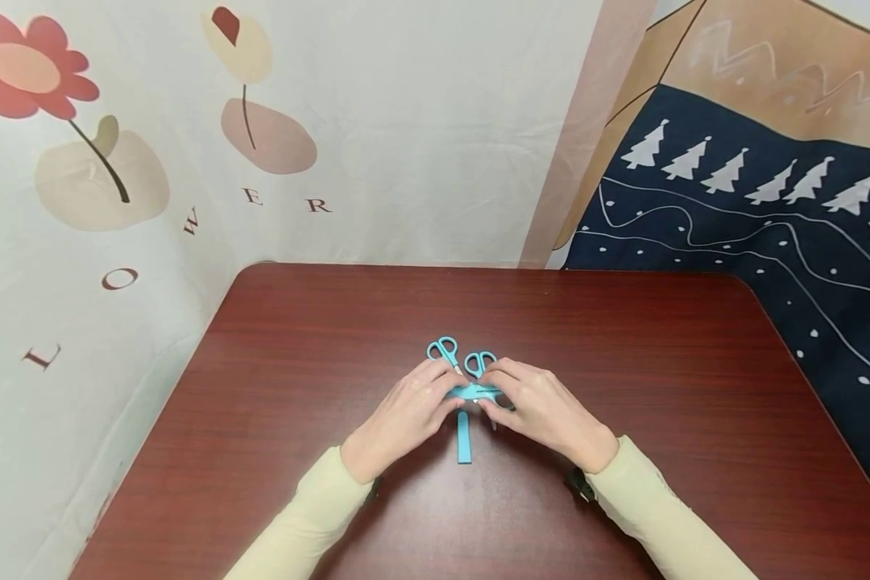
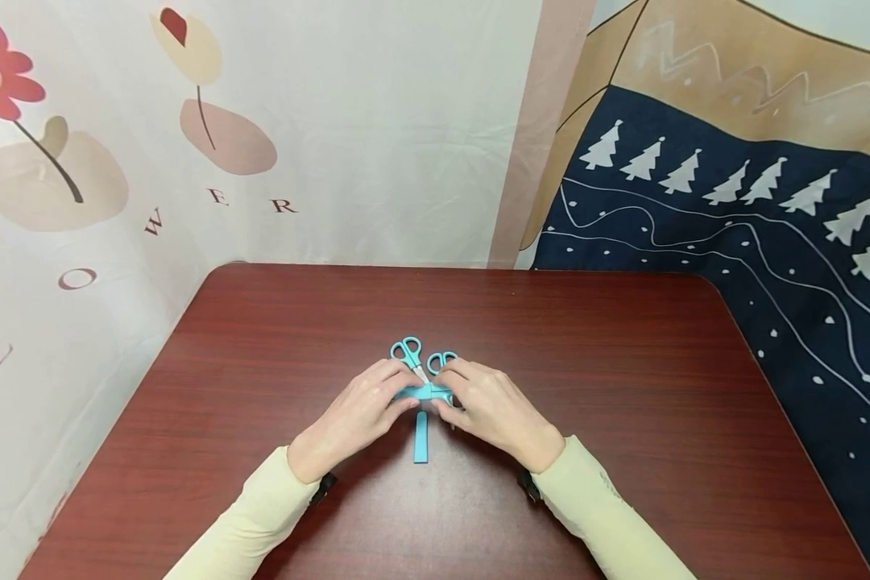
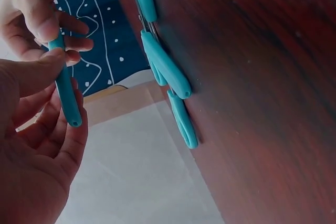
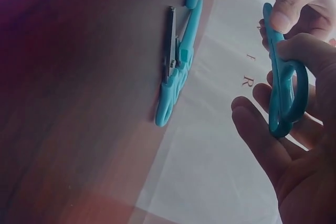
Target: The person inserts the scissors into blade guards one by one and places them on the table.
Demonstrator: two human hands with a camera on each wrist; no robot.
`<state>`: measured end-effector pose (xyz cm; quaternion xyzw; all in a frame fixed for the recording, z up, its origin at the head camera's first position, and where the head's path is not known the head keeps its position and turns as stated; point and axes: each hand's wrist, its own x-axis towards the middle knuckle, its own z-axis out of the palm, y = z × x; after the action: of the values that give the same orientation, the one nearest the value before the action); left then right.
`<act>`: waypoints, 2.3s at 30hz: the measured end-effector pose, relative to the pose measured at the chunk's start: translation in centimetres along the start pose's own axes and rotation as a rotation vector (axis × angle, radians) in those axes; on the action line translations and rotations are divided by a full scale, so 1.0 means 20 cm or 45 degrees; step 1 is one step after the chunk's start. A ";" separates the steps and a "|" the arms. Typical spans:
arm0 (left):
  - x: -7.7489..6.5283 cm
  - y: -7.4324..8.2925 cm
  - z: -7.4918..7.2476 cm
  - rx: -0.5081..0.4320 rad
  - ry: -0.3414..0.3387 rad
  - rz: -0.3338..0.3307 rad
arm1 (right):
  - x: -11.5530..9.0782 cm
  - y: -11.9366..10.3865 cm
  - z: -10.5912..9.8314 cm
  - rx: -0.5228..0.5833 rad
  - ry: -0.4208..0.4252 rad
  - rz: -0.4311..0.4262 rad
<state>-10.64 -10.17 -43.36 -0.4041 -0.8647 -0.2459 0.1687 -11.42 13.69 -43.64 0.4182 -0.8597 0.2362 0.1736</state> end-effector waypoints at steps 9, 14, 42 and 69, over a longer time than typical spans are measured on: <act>-0.01 -0.02 -0.03 0.066 -0.024 -0.097 | -0.01 0.01 -0.04 0.013 -0.039 0.118; -0.04 -0.06 -0.07 0.054 -0.028 -0.189 | -0.03 0.03 -0.09 -0.034 -0.037 0.183; -0.08 -0.47 -0.26 -0.025 -0.160 -0.453 | -0.20 0.15 -0.19 -0.239 -0.231 0.463; -0.06 -0.80 -0.20 -0.099 -0.359 -0.584 | -0.21 0.13 -0.19 -0.240 -0.201 0.413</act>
<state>-22.02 -21.87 -45.24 -0.2342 -0.9385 -0.2521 -0.0291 -10.62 19.92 -43.25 0.2733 -0.9451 0.1461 0.1039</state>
